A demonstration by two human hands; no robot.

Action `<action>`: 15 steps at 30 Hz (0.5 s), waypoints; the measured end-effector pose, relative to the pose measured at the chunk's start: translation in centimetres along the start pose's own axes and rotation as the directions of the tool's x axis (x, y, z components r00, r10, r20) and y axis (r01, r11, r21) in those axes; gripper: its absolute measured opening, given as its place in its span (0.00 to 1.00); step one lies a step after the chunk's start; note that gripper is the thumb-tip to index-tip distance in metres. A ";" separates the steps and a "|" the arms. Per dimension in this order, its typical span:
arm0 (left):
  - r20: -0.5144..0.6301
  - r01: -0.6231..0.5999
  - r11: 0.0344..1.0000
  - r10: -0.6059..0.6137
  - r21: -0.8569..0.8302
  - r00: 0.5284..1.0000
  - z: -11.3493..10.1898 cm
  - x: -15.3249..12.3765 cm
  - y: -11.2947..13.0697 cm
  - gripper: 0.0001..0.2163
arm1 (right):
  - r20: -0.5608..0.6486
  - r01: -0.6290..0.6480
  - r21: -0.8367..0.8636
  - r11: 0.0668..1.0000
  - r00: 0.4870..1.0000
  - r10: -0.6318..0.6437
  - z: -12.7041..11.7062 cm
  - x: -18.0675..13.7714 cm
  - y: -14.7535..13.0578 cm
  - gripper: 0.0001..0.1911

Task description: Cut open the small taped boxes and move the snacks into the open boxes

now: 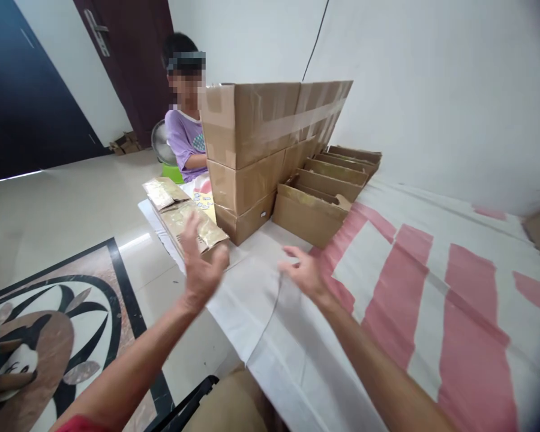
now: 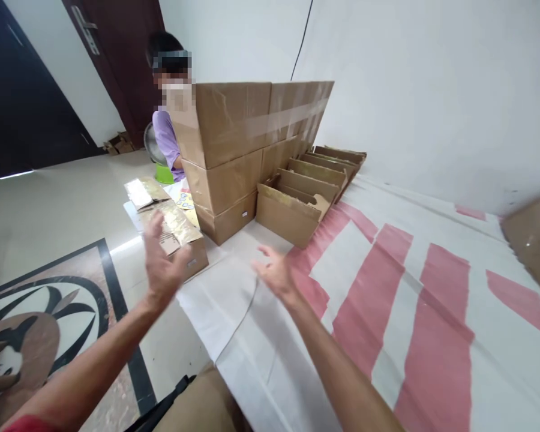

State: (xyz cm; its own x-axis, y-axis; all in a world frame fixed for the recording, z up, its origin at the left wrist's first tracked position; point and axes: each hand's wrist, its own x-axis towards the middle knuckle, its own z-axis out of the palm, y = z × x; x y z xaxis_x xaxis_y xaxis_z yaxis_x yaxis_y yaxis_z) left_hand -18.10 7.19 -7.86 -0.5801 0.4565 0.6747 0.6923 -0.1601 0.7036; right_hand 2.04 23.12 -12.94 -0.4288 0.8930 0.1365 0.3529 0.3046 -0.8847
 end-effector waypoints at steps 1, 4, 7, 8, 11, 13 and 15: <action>-0.089 0.104 0.995 -0.102 0.014 0.991 -1.9 1.5 -2.3 0.35 | 0.063 0.040 0.009 0.999 0.997 -0.040 2.8 -0.5 -1.6 0.35; -0.175 0.451 0.864 -0.491 -0.224 0.853 -4.3 5.7 -9.3 0.32 | 0.161 0.207 -0.015 0.978 0.966 -0.202 10.5 -1.2 -6.4 0.62; -0.122 0.526 0.779 -0.592 -0.343 0.797 -3.7 7.6 -13.5 0.25 | 0.127 0.292 -0.144 0.945 0.953 -0.275 15.6 -1.4 -9.6 0.72; -0.124 0.517 0.778 -0.588 -0.357 0.799 -3.4 7.8 -14.1 0.24 | 0.102 0.299 -0.183 0.937 0.953 -0.284 16.5 -1.5 -10.2 0.71; -0.162 0.484 0.783 -0.577 -0.391 0.801 -3.1 7.7 -14.3 0.23 | 0.034 0.318 -0.241 0.917 0.947 -0.320 17.4 -1.8 -10.8 0.62; -0.180 0.473 0.787 -0.572 -0.397 0.800 -3.4 7.5 -13.8 0.25 | -0.002 0.340 -0.242 0.909 0.937 -0.351 16.3 -2.4 -10.4 0.59; -0.156 0.478 0.784 -0.571 -0.395 0.806 -3.9 7.0 -12.8 0.27 | 0.012 0.363 -0.219 0.906 0.929 -0.370 13.8 -3.3 -9.5 0.59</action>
State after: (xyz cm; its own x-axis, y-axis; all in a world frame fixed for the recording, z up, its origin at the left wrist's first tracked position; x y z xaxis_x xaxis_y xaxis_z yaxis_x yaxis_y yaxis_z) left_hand -32.69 9.07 -11.31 -0.9298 0.3224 0.1774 0.0959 -0.2531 0.9627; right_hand -11.35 12.71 -11.15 -0.5391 0.7129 0.4485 0.3455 0.6728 -0.6541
